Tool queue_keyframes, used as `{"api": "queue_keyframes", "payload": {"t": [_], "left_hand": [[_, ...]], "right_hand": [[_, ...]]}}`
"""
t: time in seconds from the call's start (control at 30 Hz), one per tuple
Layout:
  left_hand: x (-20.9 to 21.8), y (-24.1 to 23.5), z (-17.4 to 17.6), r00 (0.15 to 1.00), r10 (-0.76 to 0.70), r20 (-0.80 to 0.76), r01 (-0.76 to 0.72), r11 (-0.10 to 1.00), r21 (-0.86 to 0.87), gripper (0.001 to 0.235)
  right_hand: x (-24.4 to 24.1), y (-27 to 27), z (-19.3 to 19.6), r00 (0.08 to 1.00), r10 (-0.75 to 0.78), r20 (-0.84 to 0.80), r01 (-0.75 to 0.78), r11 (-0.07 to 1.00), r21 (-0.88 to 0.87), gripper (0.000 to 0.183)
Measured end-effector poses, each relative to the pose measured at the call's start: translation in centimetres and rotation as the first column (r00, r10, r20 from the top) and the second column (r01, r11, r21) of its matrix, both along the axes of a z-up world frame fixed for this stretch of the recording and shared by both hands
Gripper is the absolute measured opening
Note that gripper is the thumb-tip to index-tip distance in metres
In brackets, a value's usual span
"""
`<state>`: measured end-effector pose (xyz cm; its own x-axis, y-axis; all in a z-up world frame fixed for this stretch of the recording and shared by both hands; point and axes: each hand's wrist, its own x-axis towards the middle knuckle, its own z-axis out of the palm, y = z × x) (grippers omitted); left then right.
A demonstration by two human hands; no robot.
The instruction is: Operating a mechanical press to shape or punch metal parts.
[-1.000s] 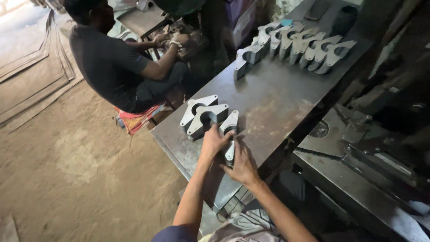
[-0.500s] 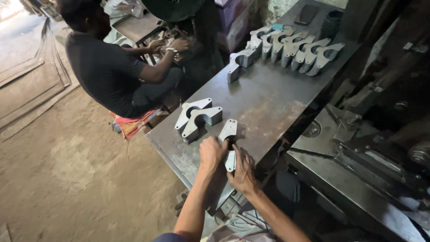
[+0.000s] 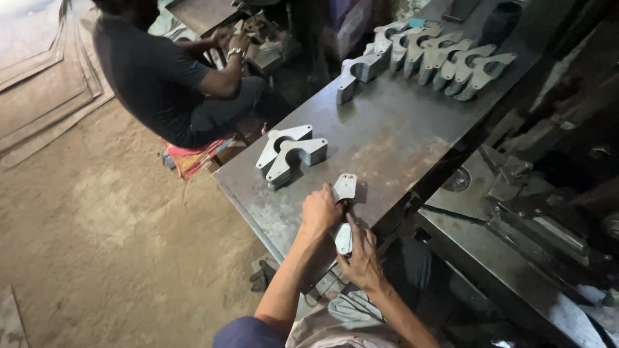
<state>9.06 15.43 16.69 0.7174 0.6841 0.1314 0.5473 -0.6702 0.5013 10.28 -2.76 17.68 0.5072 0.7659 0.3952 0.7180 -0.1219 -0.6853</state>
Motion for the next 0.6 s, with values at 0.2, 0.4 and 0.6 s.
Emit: {"api": "queue_keyframes", "payload": {"t": [0.2,0.4,0.6], "left_hand": [[-1.6,-1.2,0.3,0.999,0.025,0.047,-0.019,0.992,-0.126,0.041],[-1.9,-2.4,1.3,0.999,0.021,0.046,-0.016,0.995,-0.094,0.042],[-1.4,-3.0,-0.8,1.0,0.007,0.012,-0.006,0.998,-0.058,0.044]], "right_hand": [[-0.6,-1.0,-0.6,0.999,0.04,-0.01,-0.04,0.999,-0.009,0.098],[-1.1,-3.4,2.6,0.994,0.053,0.099,-0.051,0.999,-0.016,0.107],[0.3,-5.8,-1.4,0.838,-0.274,-0.471,0.221,0.961,-0.165,0.09]]}}
